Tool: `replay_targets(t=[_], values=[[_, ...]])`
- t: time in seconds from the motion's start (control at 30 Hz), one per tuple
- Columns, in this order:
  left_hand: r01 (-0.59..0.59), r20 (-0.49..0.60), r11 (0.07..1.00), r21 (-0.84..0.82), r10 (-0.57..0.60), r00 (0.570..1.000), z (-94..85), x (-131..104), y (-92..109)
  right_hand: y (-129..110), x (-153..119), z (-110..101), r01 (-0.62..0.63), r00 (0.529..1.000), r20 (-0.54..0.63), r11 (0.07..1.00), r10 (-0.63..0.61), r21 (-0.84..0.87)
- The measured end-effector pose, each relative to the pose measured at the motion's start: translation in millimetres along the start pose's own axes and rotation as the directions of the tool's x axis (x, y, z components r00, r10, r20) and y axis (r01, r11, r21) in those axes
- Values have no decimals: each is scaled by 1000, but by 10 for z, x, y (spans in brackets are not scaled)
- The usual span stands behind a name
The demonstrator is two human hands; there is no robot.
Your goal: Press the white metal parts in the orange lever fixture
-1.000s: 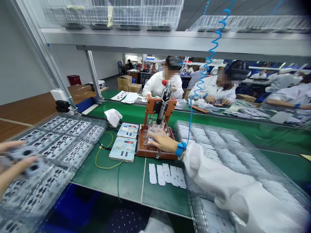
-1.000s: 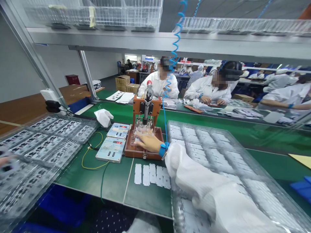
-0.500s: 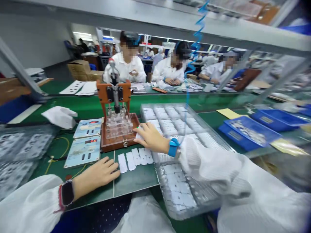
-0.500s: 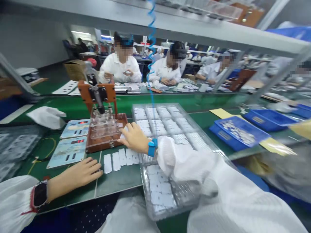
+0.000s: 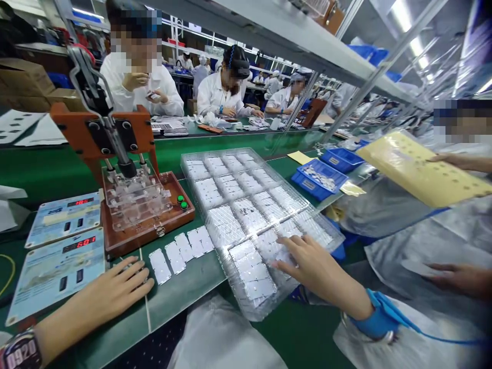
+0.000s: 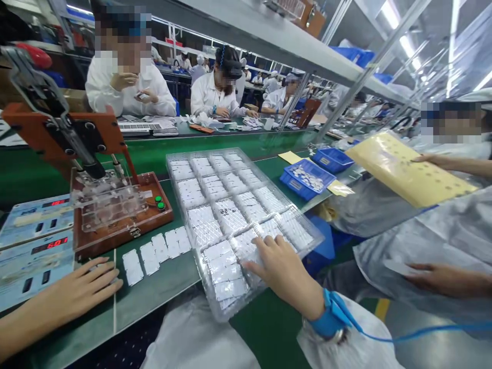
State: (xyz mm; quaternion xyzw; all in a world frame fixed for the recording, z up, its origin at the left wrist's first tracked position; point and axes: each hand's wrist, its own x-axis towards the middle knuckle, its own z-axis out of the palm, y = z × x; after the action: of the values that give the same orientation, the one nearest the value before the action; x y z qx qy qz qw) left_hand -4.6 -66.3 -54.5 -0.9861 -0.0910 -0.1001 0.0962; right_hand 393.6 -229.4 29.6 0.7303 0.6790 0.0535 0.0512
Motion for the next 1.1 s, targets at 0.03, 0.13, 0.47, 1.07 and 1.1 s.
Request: replay_targets(t=[0.03, 0.13, 0.47, 1.07, 1.1], values=[[4, -11, 1000, -10, -4, 1000, 9, 4, -7, 26, -50, 29, -26, 1000, 16, 1000, 27, -9], [21, -12, 1000, -15, -21, 1000, 14, 12, -27, 76, -116, -1, -87, 996, 42, 994, 84, 63], [17, 50, 998, 62, -20, 999, -145, -65, -65, 133, 80, -192, -111, 970, 243, 924, 20, 366], [523, 147, 849, -73, -510, 848, -341, -94, 107, 222, 324, 281, 148, 986, 29, 936, -166, 320], [546, 149, 836, -49, -535, 832, -312, -79, 136, 97, 384, 191, 186, 981, -13, 932, -192, 312]])
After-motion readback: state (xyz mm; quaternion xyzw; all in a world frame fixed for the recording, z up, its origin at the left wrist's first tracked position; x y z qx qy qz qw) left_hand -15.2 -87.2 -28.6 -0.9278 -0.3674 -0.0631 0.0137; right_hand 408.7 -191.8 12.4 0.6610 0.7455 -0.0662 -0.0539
